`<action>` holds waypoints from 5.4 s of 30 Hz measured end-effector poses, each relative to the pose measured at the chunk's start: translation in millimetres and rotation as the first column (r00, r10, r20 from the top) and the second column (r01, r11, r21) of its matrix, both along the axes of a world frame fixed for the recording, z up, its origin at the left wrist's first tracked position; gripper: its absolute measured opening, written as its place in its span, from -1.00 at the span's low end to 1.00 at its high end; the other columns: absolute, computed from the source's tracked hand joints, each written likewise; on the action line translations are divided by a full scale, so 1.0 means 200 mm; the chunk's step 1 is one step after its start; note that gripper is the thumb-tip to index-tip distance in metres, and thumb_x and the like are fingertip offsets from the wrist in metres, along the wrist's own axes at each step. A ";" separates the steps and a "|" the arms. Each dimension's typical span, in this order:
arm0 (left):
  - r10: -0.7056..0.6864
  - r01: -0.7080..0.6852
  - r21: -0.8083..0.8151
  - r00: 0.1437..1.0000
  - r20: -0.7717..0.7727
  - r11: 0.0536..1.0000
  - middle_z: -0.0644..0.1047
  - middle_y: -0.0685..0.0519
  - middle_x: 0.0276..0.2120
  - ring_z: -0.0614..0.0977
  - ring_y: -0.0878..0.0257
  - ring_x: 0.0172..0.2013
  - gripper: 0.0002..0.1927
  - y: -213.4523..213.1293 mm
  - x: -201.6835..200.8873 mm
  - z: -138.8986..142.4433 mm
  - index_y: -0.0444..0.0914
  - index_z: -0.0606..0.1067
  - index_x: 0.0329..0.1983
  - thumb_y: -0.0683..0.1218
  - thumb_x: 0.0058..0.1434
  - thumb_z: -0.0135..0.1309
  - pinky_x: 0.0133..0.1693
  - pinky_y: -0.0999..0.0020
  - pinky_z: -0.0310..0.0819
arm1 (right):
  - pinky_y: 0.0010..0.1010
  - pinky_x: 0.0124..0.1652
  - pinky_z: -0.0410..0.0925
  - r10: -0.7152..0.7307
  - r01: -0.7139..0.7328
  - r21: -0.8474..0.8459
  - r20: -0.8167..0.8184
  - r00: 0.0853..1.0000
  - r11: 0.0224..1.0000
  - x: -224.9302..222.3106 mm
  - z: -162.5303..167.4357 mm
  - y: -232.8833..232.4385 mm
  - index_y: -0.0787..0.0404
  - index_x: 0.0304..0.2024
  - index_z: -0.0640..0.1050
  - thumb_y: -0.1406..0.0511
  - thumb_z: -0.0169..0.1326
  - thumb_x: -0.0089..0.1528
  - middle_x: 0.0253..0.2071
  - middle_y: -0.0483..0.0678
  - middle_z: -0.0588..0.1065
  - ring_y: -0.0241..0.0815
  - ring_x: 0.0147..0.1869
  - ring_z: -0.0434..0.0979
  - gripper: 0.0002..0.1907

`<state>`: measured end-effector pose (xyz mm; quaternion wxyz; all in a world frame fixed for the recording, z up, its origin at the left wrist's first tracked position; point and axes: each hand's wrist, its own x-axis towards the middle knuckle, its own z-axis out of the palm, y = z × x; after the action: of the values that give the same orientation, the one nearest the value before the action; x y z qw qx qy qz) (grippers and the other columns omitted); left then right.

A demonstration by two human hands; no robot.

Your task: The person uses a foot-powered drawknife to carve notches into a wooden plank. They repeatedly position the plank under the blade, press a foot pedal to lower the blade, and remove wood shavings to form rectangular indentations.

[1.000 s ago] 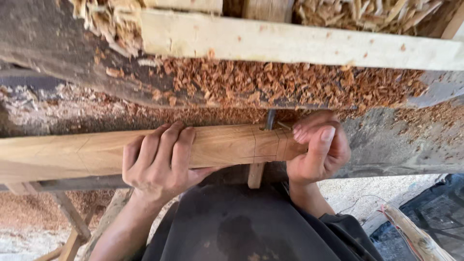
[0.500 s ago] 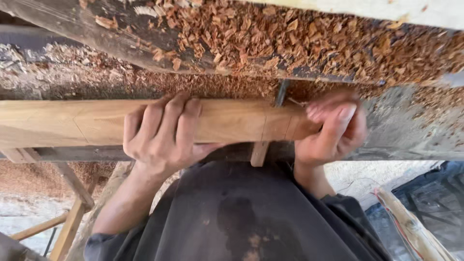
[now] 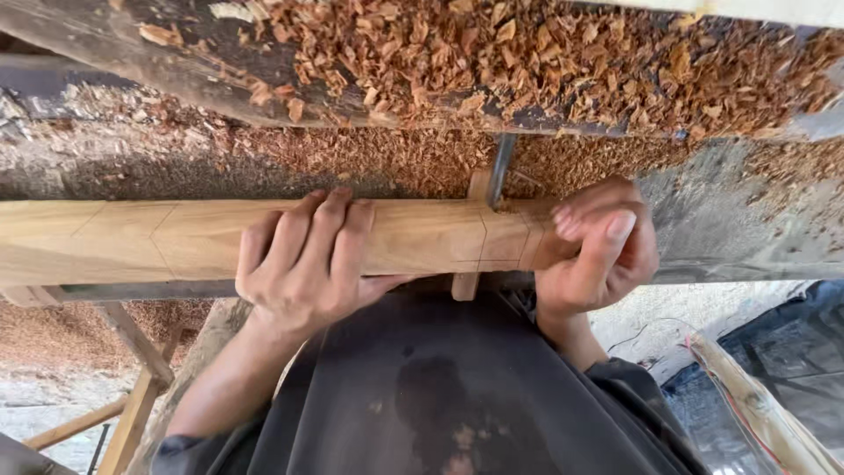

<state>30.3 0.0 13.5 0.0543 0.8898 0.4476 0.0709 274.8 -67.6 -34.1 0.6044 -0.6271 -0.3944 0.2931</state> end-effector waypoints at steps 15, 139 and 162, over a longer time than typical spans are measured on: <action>0.011 -0.010 0.069 1.000 -0.025 0.998 0.67 0.08 -0.18 0.69 0.22 -0.16 -0.30 -0.02 0.01 -0.08 -0.18 0.62 -0.12 0.48 0.42 -0.17 -0.17 0.29 0.43 | -0.50 -0.43 0.27 -0.030 0.031 0.032 -0.028 0.999 0.999 0.03 -0.04 0.04 0.27 -0.41 0.37 0.22 -0.14 0.53 -0.52 0.00 0.35 -0.28 -0.49 0.30 -0.58; 0.074 -0.075 0.038 0.997 0.019 0.996 0.68 -0.02 -0.15 0.69 0.13 -0.15 -0.32 0.07 0.03 0.02 -0.24 0.62 -0.08 0.40 0.41 -0.17 -0.13 0.23 0.48 | -0.50 -0.46 0.30 0.024 -0.023 0.015 -0.118 0.993 1.000 0.04 -0.02 0.13 0.26 -0.37 0.37 0.25 -0.05 0.51 -0.46 -0.04 0.37 -0.33 -0.49 0.32 -0.65; 0.070 -0.072 0.085 0.997 0.021 0.994 0.67 0.04 -0.21 0.64 0.22 -0.24 -0.25 -0.01 -0.03 -0.08 -0.21 0.59 -0.15 0.53 0.43 -0.14 -0.18 0.27 0.39 | -0.48 -0.35 0.32 0.010 -0.014 -0.038 -0.097 0.995 0.999 0.05 0.00 0.16 0.32 -0.34 0.39 0.25 -0.11 0.57 -0.43 0.00 0.41 -0.25 -0.45 0.32 -0.61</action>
<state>23.8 -2.3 -3.1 0.0174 0.8741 0.4751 0.1000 284.3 -35.7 -34.7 0.6086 -0.6216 -0.3626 0.3341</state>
